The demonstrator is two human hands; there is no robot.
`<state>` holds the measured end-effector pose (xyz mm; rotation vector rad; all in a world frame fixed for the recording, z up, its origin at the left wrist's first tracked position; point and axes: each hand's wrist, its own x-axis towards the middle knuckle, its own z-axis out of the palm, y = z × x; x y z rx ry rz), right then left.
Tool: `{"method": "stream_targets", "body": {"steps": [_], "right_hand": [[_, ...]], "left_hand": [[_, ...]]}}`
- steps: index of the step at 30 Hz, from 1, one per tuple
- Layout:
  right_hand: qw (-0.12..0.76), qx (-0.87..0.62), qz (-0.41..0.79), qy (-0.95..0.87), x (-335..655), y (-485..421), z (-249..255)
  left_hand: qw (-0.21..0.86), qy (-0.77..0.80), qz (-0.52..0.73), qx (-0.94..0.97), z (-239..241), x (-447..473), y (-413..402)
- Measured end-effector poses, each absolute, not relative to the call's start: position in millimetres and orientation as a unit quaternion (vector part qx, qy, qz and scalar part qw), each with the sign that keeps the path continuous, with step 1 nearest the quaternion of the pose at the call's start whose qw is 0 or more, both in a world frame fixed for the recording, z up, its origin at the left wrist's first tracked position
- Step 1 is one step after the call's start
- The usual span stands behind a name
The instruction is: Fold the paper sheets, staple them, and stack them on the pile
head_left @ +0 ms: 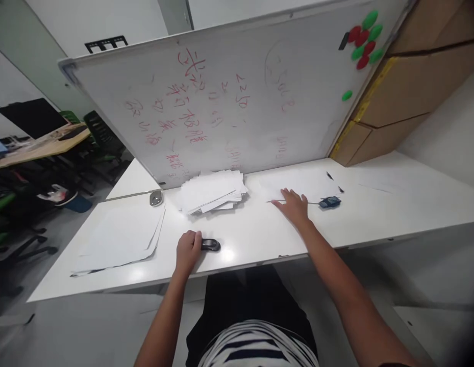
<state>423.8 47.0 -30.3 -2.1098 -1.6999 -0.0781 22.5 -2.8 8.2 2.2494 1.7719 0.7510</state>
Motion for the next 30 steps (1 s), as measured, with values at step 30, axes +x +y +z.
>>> {"method": "stream_targets", "body": {"steps": [30], "right_hand": [[0.501, -0.739, 0.034, -0.45, 416.1, 22.8, 5.8]], "left_hand": [[-0.065, 0.623, 0.278, 0.728, 9.1, 22.6, -4.9]]}}
